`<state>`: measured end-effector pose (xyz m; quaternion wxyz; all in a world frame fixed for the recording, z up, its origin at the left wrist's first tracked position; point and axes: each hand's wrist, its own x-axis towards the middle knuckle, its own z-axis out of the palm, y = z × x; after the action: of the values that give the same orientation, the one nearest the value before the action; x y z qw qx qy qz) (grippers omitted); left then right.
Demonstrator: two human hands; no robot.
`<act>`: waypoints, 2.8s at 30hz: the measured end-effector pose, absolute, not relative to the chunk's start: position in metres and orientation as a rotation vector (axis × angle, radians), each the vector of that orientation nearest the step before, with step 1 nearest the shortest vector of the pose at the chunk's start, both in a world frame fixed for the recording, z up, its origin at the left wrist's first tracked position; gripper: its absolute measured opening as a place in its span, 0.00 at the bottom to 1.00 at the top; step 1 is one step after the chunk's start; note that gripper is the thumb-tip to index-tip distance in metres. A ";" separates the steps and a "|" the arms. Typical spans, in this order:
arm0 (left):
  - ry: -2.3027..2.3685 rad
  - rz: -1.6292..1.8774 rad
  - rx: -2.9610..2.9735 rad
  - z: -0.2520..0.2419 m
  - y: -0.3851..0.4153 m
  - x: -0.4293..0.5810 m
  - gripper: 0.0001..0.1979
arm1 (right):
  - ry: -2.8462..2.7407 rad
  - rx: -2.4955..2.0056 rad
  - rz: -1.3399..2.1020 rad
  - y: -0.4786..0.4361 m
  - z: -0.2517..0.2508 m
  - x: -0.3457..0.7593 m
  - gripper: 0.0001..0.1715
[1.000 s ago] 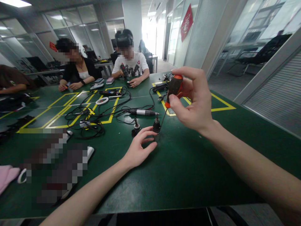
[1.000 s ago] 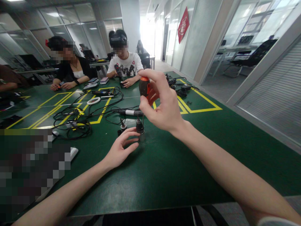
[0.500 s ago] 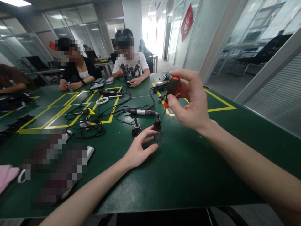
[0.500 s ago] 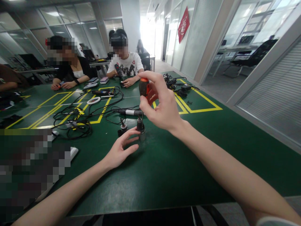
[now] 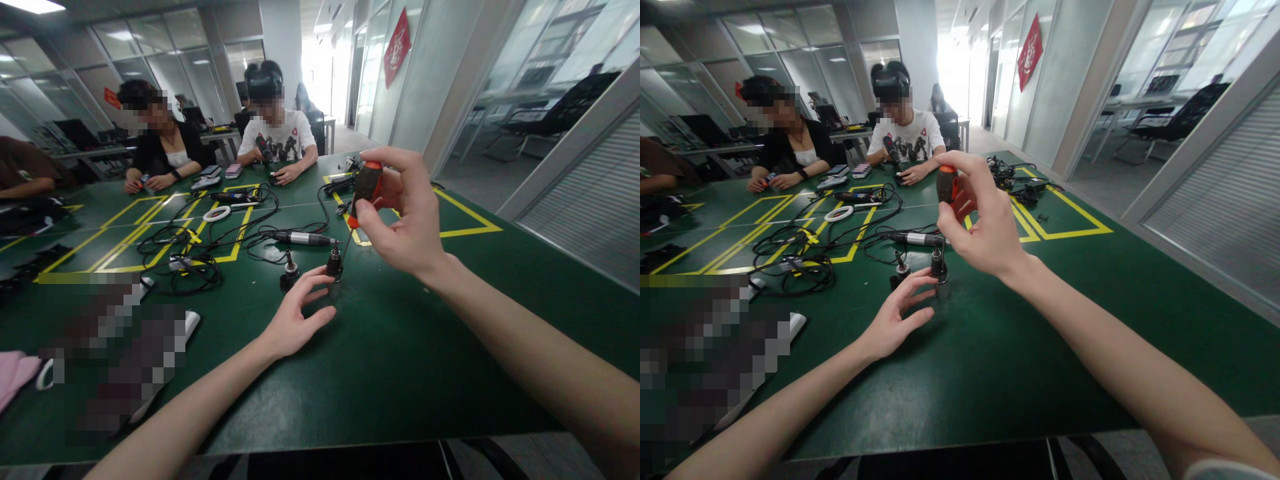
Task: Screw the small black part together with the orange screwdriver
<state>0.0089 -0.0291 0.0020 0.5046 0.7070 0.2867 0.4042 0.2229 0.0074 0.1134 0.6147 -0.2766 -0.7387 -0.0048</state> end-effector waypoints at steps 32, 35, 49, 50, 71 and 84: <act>0.684 0.933 1.734 0.003 -0.030 0.007 0.25 | -1.750 -0.657 0.049 0.008 0.116 0.226 0.28; 0.682 0.930 1.735 0.003 -0.030 0.007 0.25 | -1.775 -0.644 -0.003 0.007 0.117 0.227 0.27; 0.690 0.936 1.723 0.002 -0.030 0.008 0.25 | -1.827 -0.641 0.133 0.003 0.118 0.225 0.26; 0.688 0.937 1.722 0.002 -0.030 0.008 0.25 | -1.823 -0.646 0.113 0.003 0.118 0.225 0.27; 0.704 0.941 1.731 0.003 -0.031 0.007 0.24 | -1.767 -0.593 0.150 0.003 0.119 0.223 0.24; 0.679 0.922 1.764 0.002 -0.030 0.006 0.26 | -1.767 -0.650 0.207 -0.004 0.122 0.222 0.22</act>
<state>0.0064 -0.0298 0.0015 0.4961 0.7283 0.2804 0.3806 0.2219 -0.0041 0.1216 0.5842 -0.2785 -0.7571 0.0889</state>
